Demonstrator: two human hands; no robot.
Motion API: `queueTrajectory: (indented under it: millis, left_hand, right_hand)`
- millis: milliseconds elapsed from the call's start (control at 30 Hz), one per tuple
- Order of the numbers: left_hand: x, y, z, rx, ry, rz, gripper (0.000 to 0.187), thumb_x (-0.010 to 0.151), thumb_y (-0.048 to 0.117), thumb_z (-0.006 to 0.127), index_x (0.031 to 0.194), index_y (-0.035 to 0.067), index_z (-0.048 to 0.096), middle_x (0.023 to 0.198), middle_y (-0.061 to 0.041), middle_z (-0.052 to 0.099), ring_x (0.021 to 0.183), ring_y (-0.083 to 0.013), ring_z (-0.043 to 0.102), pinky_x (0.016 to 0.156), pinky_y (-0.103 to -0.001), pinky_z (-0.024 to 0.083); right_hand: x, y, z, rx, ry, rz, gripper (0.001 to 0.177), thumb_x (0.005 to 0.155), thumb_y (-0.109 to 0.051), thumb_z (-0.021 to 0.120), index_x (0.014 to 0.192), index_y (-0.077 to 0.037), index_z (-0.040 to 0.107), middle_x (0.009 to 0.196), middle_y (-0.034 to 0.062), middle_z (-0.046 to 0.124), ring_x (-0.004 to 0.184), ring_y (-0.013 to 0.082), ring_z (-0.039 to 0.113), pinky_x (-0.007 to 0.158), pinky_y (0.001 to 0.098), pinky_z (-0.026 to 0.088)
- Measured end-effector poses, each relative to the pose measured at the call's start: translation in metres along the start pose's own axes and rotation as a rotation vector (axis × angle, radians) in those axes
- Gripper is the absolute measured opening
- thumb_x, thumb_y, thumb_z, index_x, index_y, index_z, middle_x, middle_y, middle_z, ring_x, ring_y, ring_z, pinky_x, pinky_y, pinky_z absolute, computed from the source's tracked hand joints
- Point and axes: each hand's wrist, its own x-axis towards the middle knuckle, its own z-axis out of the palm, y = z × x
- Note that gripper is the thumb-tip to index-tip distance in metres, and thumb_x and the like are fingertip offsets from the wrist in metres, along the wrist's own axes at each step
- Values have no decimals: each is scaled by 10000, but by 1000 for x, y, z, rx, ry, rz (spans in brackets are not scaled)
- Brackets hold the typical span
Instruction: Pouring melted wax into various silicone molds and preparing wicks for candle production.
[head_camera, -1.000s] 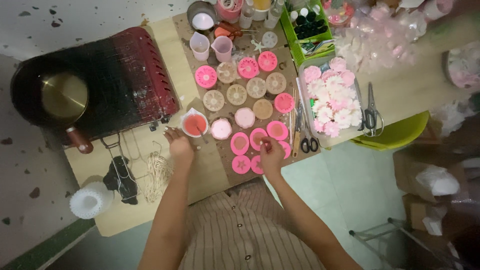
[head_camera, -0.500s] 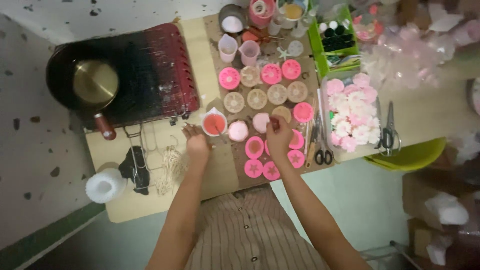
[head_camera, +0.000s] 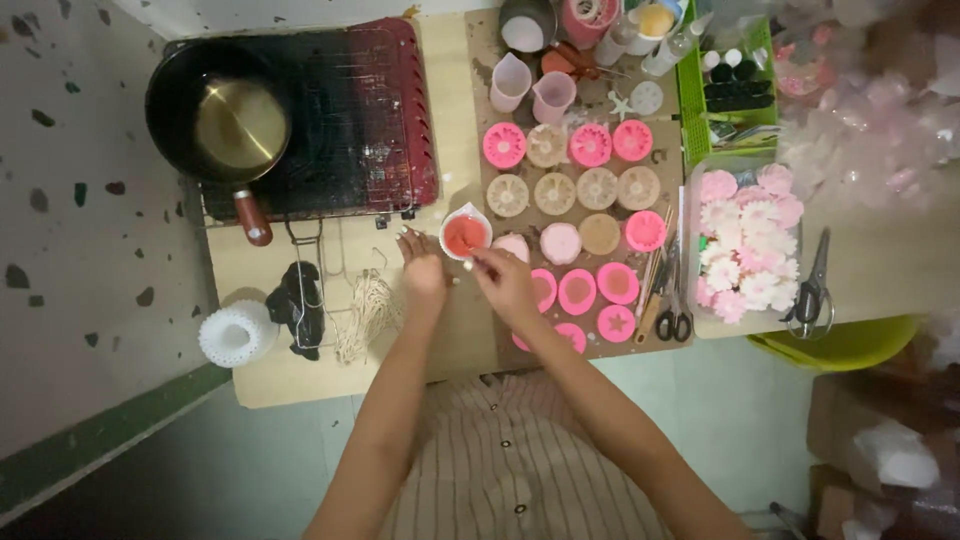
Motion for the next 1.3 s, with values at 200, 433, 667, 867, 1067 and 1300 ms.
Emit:
queueTrajectory:
  millis: [200, 433, 667, 867, 1067, 1300]
  left_hand:
    - [3, 0, 1, 83, -131, 32, 1162, 642, 534, 864, 1463, -148, 404, 1567, -302, 388, 1503, -498, 228, 1249, -562, 111]
    - [0, -11, 9, 22, -139, 6, 1244, 645, 587, 871, 1500, -148, 345, 1588, -335, 329, 1509, -478, 215, 1258, -499, 137]
    - [-1, -8, -3, 57, -205, 46, 1242, 671, 556, 876, 1505, -165, 304, 1572, -363, 293, 1511, -465, 219, 1271, -484, 143]
    - [4, -7, 5, 97, -212, 21, 1221, 679, 531, 877, 1512, -154, 303, 1598, -362, 269, 1503, -472, 260, 1261, -472, 172]
    - [4, -12, 27, -105, -146, -61, 1233, 613, 411, 922, 1536, -109, 291, 1632, -354, 222, 1493, -498, 234, 1115, -448, 296]
    - [-2, -6, -1, 55, -113, 31, 1242, 664, 551, 887, 1518, -157, 328, 1590, -400, 257, 1489, -514, 262, 1255, -468, 218]
  right_hand:
    - [3, -26, -23, -25, 46, -80, 205, 935, -87, 659, 1126, -30, 708, 1028, 151, 713, 861, 279, 722, 728, 356, 578]
    - [-43, -41, -66, -328, -59, -371, 411, 864, 19, 607, 1271, -28, 639, 1162, 193, 631, 1049, 393, 641, 868, 438, 538]
    - [-79, -9, -63, -353, -49, -575, 355, 871, 21, 666, 1223, -12, 630, 1146, 169, 635, 1010, 360, 661, 812, 410, 560]
    - [-97, -7, -56, 111, 211, -174, 196, 972, -10, 603, 1153, 6, 675, 1069, 160, 660, 937, 327, 664, 777, 433, 580]
    - [-133, 136, -142, 1538, 733, 383, 240, 1062, -183, 492, 1237, -144, 652, 1021, 99, 705, 829, 210, 637, 729, 339, 544]
    - [-182, 266, -184, 1317, 994, 573, 244, 1074, -279, 542, 1247, -160, 667, 992, 18, 706, 771, 160, 603, 631, 289, 487]
